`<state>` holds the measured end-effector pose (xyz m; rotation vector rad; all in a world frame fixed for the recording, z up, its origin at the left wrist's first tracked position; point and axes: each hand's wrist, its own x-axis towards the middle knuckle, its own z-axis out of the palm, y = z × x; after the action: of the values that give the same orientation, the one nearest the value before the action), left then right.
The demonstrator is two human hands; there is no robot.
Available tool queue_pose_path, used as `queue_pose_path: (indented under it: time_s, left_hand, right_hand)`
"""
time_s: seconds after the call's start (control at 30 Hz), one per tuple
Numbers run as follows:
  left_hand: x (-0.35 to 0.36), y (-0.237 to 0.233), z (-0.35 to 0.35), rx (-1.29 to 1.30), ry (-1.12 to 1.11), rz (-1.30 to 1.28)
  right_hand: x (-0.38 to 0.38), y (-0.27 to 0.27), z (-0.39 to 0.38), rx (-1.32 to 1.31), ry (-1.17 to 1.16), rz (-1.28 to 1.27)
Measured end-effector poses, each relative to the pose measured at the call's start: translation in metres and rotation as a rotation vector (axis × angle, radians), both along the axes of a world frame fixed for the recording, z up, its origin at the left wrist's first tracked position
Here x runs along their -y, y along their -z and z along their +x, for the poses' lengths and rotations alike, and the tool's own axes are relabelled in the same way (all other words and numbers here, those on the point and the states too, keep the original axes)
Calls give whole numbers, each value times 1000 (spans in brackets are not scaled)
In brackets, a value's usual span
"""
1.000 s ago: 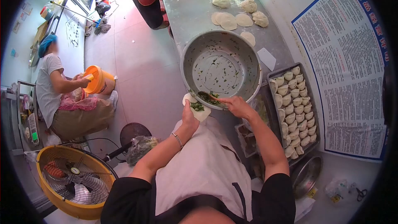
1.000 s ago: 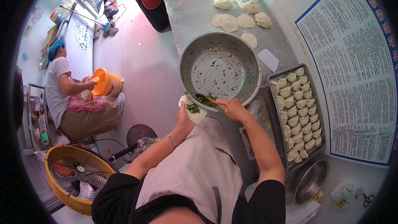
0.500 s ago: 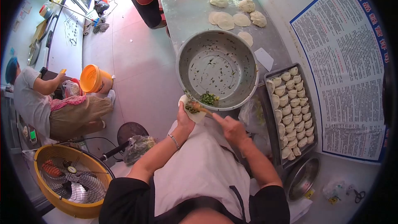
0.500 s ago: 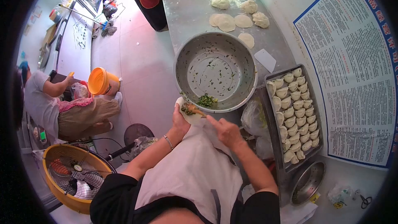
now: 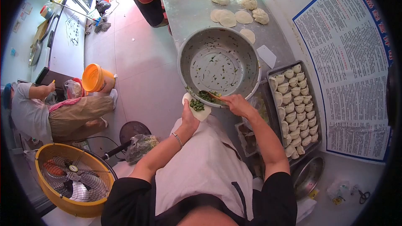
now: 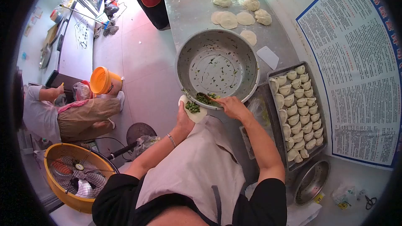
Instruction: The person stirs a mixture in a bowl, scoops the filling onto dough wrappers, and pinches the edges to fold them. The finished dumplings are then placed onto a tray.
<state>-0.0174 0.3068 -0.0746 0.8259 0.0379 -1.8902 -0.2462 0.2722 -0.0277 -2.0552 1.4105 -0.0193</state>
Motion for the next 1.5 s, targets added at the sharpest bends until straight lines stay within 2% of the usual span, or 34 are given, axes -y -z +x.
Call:
queue_pose_path:
  time_s: [0.13, 0.23, 0.33, 0.43, 0.57, 0.73, 0.93, 1.03, 1.13, 1.23, 1.33, 1.43, 1.5]
  left_hand:
    - [1, 2, -1, 21, -8, 0]
    - [1, -13, -1, 35, 15, 16]
    - [1, -9, -2, 36, -5, 17]
    - [0, 0, 0, -37, -37, 33]
    - [-2, -3, 2, -50, -21, 36]
    - [-4, 3, 2, -37, -14, -8]
    - [-4, 8, -1, -26, -32, -34]
    - [-4, 7, 0, -33, -26, -19]
    - [-3, -8, 0, 45, 11, -39]
    - [-2, 0, 1, 58, 3, 2]
    - [-3, 1, 1, 43, 10, -41]
    - [-3, 4, 0, -10, -52, -6]
    - [-2, -5, 1, 6, -57, 48]
  right_hand:
    - [-34, -3, -1, 383, 170, -71]
    - [-61, -13, 10, 460, 227, -241]
    - [-86, -10, 22, 322, 230, -341]
    - [-107, -7, 32, 196, 140, -405]
    - [-115, 1, 32, 162, 75, -425]
    - [-64, -34, 1, 8, 105, -331]
    - [13, 7, 8, -383, 56, -91]
    - [3, 5, 5, -324, -41, 16]
    - [-6, -3, -12, 57, -16, -9]
    - [-36, -8, -7, 371, 149, -65]
    - [-66, -14, 8, 489, 223, -266]
    - [-96, -13, 23, 209, 196, -262]
    - [-110, -1, 33, 187, 133, -363]
